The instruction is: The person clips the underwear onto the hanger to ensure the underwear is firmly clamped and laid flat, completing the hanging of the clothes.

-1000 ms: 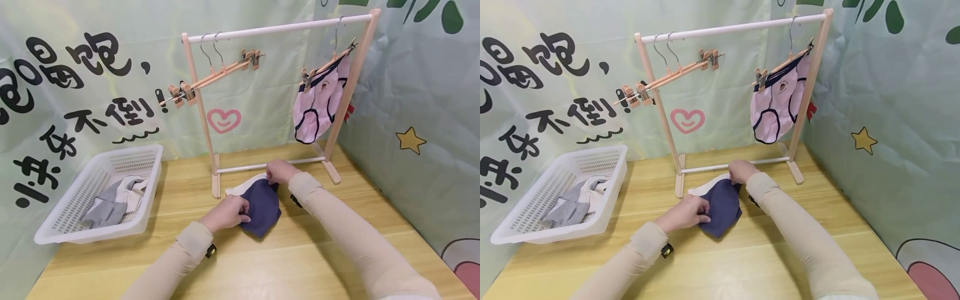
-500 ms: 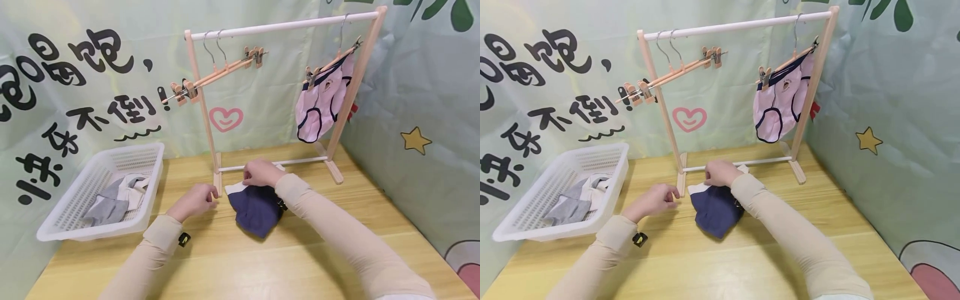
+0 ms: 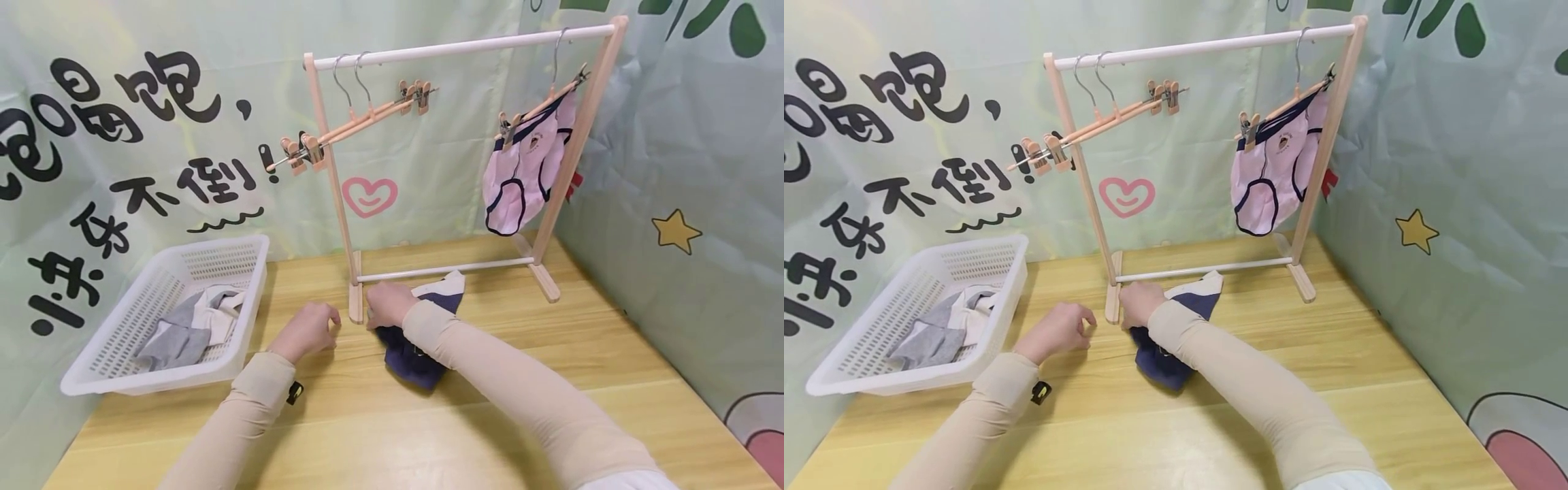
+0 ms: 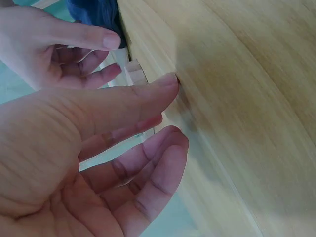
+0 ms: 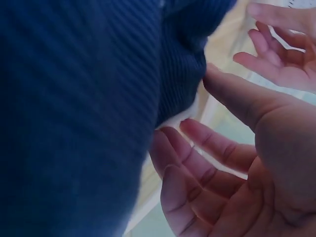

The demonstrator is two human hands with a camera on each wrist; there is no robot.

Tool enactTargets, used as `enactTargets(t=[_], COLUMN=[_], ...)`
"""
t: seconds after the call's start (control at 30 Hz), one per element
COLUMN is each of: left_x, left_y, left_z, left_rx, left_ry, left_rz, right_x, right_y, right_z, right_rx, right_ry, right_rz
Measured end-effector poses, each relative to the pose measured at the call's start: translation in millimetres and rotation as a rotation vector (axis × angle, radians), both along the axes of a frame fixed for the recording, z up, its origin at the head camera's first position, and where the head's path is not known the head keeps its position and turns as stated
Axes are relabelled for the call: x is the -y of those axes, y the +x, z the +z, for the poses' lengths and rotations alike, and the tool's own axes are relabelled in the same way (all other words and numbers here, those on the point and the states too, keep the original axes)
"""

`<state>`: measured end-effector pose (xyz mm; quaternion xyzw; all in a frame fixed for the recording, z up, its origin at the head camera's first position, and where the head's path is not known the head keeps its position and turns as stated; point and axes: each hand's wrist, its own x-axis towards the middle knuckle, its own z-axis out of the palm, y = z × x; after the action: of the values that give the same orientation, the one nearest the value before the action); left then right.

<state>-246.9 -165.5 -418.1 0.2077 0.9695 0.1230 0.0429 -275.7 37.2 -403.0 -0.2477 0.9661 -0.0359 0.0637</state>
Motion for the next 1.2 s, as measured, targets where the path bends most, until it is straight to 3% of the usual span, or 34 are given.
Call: enactTargets(t=[0.3,0.57,0.83,1.0,1.2], left_x=[-2,-1,-10,-19,-27], left_y=[-1.9,-0.7,-2.0,-4.4,-8.3], left_z=[-4.3,-5.5,-2.6,4.9,10.2], left_rx=[-0.001,0.021,0.019,-0.044,-0.097], left_ry=[0.003,0.014,0.11,0.215,0.32], left_rz=[-0.009,0.003,-0.017,-0.052,-0.111], right_x=[4,-4,-24,-35,-43], right_y=[2.2,0.1,9.3,17.9,26.8], right_z=[-5.4,-4.4,43.6,73.7,98.6], right_rx=[-0.071,-0.029,0.007,-0.023,-0.048], right_ry=[0.049,0.014,-0.178,-0.305,-0.403], right_rz=[-0.016,0.004,0.043,0.146,0.237])
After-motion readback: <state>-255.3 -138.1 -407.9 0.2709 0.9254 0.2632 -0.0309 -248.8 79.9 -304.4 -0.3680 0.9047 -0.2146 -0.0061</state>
